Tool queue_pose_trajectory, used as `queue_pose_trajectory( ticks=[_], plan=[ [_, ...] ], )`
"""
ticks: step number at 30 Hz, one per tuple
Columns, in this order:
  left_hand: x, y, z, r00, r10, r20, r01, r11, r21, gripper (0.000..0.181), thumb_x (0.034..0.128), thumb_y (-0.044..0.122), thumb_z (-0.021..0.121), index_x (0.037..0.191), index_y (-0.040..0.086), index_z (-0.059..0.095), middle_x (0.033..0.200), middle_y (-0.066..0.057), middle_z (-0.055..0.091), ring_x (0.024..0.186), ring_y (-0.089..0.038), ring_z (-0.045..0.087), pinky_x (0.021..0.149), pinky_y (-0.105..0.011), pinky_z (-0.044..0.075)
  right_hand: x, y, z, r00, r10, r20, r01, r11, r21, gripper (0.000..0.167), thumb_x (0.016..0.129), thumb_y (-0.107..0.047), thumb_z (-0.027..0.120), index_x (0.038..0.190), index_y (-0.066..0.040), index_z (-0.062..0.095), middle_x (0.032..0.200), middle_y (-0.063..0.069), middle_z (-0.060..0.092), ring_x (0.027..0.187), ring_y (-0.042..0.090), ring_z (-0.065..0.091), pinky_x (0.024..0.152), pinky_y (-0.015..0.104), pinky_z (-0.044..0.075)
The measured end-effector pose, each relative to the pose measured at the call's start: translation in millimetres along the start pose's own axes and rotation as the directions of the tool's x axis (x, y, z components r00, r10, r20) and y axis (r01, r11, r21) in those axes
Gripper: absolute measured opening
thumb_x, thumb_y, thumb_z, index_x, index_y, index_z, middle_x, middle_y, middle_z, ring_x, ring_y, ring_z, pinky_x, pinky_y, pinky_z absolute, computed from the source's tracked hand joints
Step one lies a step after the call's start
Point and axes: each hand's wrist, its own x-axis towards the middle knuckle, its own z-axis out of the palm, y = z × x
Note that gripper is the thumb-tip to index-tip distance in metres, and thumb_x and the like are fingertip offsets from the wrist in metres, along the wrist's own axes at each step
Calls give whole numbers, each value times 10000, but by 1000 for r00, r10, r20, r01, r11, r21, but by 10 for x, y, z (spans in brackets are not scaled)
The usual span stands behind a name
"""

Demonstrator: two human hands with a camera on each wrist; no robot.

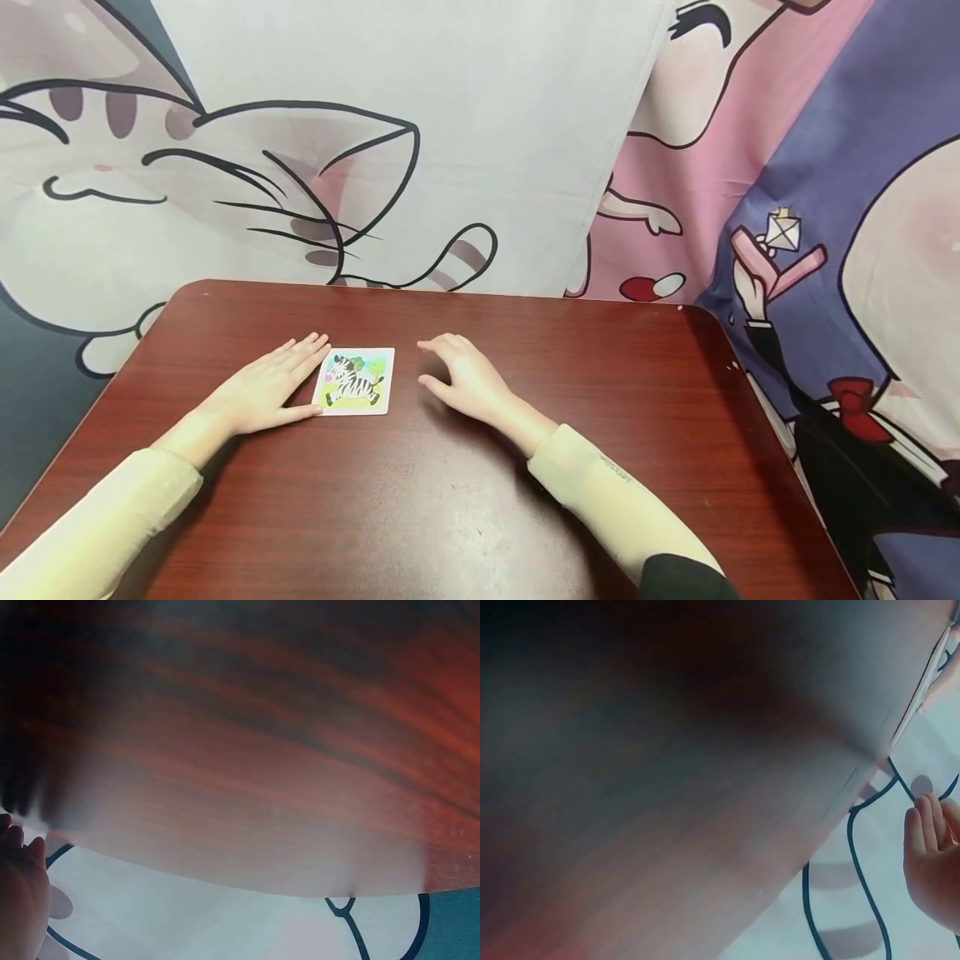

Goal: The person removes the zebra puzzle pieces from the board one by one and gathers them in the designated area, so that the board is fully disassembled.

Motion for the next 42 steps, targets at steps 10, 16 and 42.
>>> queue_pose_trajectory(
  ticks=[10, 16, 42],
  plan=[
    [26, -67, 35, 998, 55, -12, -55, 998, 22, 939, 980, 564, 663, 1636, -26, 340, 1732, -208, 311, 1616, -375, 309, 1317, -559, 291, 394, -97, 257, 999, -27, 39, 23, 993, 112, 395, 948, -95, 779, 1332, -36, 704, 1215, 99, 734, 1131, 236, 713, 1026, 378, 594],
    [36, -70, 45, 997, 74, -20, -73, 997, 31, 941, 979, 567, 661, 1627, -39, 348, 1730, -215, 312, 1614, -374, 315, 1315, -548, 301, 613, -148, 385, 997, -55, 62, 47, 990, 131, 343, 927, -56, 793, 1264, -27, 737, 1177, 103, 756, 1060, 221, 733, 945, 343, 620],
    [15, -76, 83, 996, 83, -24, -82, 995, 61, 928, 987, 558, 646, 1632, -36, 341, 1735, -201, 307, 1618, -351, 315, 1313, -502, 319, 1239, -294, 744, 965, 23, 260, -48, 995, 93, 223, 924, -148, 836, 1130, -77, 790, 1046, 51, 768, 931, 132, 685, 818, 136, 530]
  ],
)
